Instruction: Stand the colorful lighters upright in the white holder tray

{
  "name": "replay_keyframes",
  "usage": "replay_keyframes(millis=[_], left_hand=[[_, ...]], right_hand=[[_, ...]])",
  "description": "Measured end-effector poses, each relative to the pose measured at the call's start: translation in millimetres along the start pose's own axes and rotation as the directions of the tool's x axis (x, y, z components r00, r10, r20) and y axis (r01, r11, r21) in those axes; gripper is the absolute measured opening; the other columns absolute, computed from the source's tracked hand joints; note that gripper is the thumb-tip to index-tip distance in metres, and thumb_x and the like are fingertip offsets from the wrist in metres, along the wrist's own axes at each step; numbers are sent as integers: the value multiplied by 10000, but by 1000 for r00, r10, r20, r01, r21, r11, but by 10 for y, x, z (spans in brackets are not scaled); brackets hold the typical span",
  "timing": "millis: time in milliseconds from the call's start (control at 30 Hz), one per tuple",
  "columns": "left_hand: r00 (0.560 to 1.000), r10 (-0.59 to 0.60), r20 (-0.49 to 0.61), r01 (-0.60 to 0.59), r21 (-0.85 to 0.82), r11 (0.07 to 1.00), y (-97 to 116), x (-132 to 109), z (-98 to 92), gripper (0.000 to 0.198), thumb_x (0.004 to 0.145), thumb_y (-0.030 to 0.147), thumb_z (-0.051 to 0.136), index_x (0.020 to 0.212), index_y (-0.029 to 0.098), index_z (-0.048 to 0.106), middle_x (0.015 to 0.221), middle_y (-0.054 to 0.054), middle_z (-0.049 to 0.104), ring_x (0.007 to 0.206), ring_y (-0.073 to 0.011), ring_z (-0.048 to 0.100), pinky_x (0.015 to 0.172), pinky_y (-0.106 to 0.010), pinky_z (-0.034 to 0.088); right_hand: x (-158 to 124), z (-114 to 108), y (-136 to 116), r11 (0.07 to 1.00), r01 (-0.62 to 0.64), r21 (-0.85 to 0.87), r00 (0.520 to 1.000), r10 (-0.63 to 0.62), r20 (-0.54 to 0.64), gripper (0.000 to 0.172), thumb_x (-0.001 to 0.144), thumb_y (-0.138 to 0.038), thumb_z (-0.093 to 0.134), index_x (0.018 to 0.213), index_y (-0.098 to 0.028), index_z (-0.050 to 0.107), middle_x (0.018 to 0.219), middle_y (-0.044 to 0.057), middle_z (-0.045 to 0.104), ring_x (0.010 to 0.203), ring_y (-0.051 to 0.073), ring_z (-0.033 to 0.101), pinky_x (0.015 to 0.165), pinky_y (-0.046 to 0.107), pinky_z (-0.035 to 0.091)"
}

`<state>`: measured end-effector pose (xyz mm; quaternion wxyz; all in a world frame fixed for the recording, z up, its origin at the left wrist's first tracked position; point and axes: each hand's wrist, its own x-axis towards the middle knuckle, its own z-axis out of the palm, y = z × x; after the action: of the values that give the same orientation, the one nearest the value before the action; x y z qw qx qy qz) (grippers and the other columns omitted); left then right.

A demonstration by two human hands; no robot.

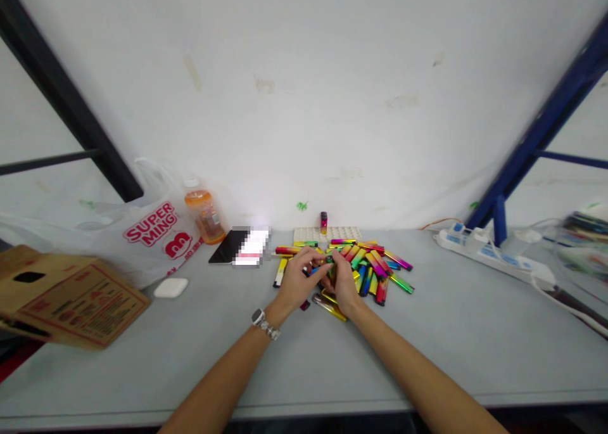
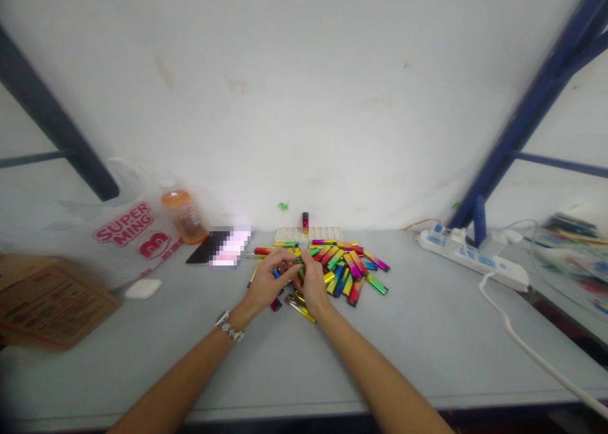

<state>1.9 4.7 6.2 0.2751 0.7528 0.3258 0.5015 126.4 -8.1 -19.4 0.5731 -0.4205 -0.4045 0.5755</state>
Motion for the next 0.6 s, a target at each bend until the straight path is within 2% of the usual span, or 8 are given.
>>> replay_keyframes(millis=[67, 167, 333, 467, 600], left_hand=[[1000, -2, 3, 2, 3, 1000, -14, -5, 11, 104, 844, 274, 688, 889, 181, 684, 834, -20, 584, 782, -149, 569, 697, -258, 457], [1000, -3, 3, 3, -5, 1000, -38, -13, 23, 106, 841, 264, 689, 899, 176, 684, 854, -21, 582, 778, -144, 568, 685, -251, 456], [1000, -12, 12, 12, -17, 1000, -39, -19, 31, 93, 844, 245, 683, 903, 173, 686, 857, -25, 585, 789, -147, 569, 690, -253, 459], [1000, -22, 10, 22, -36, 999, -1, -9, 37, 101, 847, 239, 676, 924, 177, 696, 884, -31, 586, 799, -146, 570, 698, -252, 463], [1000, -16, -12, 15, -49, 999, 29, 8, 34, 89, 840, 227, 678, 903, 167, 697, 894, -38, 589, 816, -149, 573, 705, -251, 465]], right_hand=[[-12, 12, -3, 999, 22, 36, 997, -19, -78, 488, 779, -714, 511, 655, -242, 505, 441, -57, 350, 436, 137, 382, 397, 260, 258], [-42, 50, -32, 997, 27, 68, 991, -18, -130, 475, 786, -690, 513, 660, -232, 510, 444, -60, 363, 442, 135, 394, 409, 260, 282], [-52, 103, -74, 997, 71, 5, 976, -68, -207, 474, 782, -658, 537, 603, -226, 460, 433, -70, 349, 416, 113, 351, 404, 255, 262], [-53, 135, -91, 994, 103, -32, 971, -107, -212, 498, 790, -660, 515, 572, -227, 404, 428, -81, 315, 400, 86, 270, 394, 248, 204], [-83, 172, -132, 991, 122, -55, 968, -130, -213, 499, 799, -663, 486, 573, -233, 375, 443, -80, 303, 408, 84, 262, 393, 245, 207]])
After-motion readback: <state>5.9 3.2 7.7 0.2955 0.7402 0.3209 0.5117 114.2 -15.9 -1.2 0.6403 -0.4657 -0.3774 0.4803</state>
